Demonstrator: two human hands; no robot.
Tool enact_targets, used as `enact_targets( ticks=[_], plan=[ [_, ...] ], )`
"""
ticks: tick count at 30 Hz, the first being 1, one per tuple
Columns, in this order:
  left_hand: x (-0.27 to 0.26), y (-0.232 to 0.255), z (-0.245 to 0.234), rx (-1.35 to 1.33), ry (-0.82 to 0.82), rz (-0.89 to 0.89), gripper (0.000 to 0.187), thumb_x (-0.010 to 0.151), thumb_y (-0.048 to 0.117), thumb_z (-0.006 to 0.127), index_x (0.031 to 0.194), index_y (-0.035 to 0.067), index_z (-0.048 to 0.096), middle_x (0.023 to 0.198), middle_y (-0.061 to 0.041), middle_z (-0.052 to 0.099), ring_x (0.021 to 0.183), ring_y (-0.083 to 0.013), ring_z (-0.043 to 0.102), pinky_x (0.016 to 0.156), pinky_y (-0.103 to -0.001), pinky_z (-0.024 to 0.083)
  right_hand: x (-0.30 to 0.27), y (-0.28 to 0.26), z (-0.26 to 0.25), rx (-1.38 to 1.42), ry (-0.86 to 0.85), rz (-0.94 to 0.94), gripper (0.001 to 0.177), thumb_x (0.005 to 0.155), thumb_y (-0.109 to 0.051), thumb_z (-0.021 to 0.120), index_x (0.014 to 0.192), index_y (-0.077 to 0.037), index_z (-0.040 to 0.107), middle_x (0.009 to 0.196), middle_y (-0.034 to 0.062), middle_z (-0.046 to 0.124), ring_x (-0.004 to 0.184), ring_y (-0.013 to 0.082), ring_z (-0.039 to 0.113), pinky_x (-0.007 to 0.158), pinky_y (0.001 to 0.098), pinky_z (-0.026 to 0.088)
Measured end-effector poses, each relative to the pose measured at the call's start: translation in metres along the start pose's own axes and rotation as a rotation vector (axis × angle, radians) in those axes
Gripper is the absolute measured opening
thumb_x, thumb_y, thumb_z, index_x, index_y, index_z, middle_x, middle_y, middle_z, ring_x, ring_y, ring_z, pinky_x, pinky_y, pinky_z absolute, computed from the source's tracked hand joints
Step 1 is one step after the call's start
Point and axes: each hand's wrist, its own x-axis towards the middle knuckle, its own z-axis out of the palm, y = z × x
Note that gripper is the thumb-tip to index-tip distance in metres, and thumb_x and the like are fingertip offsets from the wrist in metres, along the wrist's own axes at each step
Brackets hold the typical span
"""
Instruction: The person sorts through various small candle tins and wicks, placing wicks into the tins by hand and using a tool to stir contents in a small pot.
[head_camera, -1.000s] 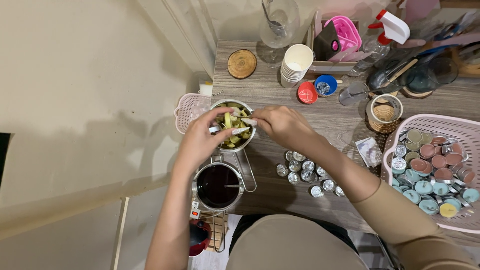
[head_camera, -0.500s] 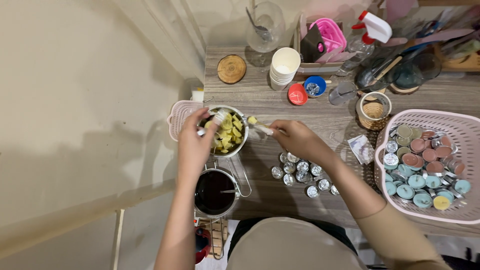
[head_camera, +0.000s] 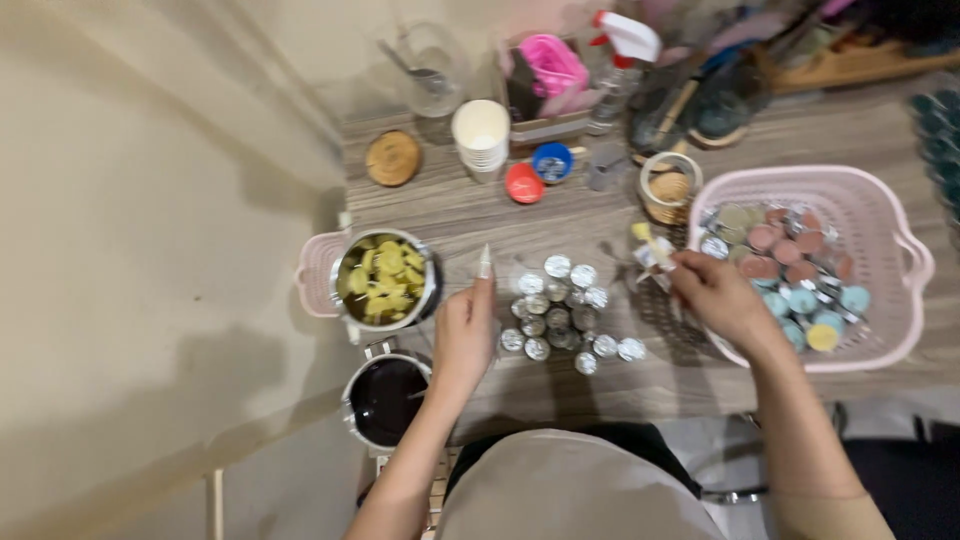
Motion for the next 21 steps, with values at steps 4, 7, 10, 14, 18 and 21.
enact_targets(
  ticks=[4,7,10,14,18,21],
  plan=[
    [-0.004,-0.002,0.053,-0.009,-0.127,0.001,0.067,0.104,0.050,0.044,0.058,0.002,0.056,0.046,-0.006,0.051,0.042,-0.0184,0.053,0.047,-0.037,0.043,-0.029,0.079,-0.061,-0.108,0.234,-0.052,0.034,0.100,-0.030,0.060,0.110,0.000,0.071,0.075,0.0096,0.068,0.067,0.0199,0.062,0.062,0.0369,0.049],
    [-0.005,-0.002,0.087,-0.028,-0.163,-0.037,0.067,0.104,0.050,0.047,0.058,0.002,0.056,0.047,-0.004,0.049,0.044,-0.0159,0.051,0.046,-0.035,0.042,-0.056,0.117,-0.100,-0.450,0.475,-0.010,0.038,0.102,-0.034,0.063,0.122,-0.003,0.074,0.089,0.0216,0.072,0.085,0.0354,0.070,0.075,0.0440,0.053],
    [-0.009,-0.001,0.111,-0.326,-0.257,-0.209,0.066,0.108,0.052,0.038,0.067,0.003,0.056,0.050,-0.004,0.046,0.040,-0.0156,0.043,0.041,-0.034,0.030,-0.074,0.150,-0.122,-0.342,0.440,0.226,0.040,0.104,-0.036,0.060,0.125,-0.003,0.070,0.085,0.0267,0.073,0.087,0.0415,0.074,0.081,0.0487,0.054],
    [0.000,-0.002,0.140,-0.764,-0.300,-0.518,0.051,0.106,0.050,0.043,0.098,0.005,0.065,0.071,-0.005,0.060,0.057,-0.0133,0.056,0.052,-0.028,0.043,-0.074,0.186,-0.136,-0.485,0.455,0.088,0.033,0.098,-0.023,0.063,0.125,-0.006,0.074,0.102,0.0269,0.072,0.096,0.0426,0.071,0.086,0.0497,0.054],
    [0.025,-0.036,0.172,-1.005,-0.232,-0.624,0.042,0.106,0.036,0.044,0.113,-0.001,0.061,0.097,-0.013,0.070,0.085,-0.0215,0.071,0.078,-0.033,0.061,-0.065,0.196,-0.142,-0.629,0.408,-0.019,0.033,0.092,-0.017,0.068,0.123,-0.011,0.076,0.113,0.0238,0.073,0.103,0.0410,0.070,0.095,0.0488,0.055],
    [0.070,-0.092,0.189,-1.042,-0.101,-0.551,0.028,0.106,0.022,0.043,0.116,0.002,0.059,0.105,-0.013,0.067,0.095,-0.0255,0.073,0.086,-0.035,0.062,-0.048,0.194,-0.143,-0.632,0.333,0.030,0.045,0.081,-0.021,0.079,0.122,-0.006,0.070,0.114,0.0263,0.071,0.103,0.0432,0.069,0.089,0.0504,0.054]
  ],
)
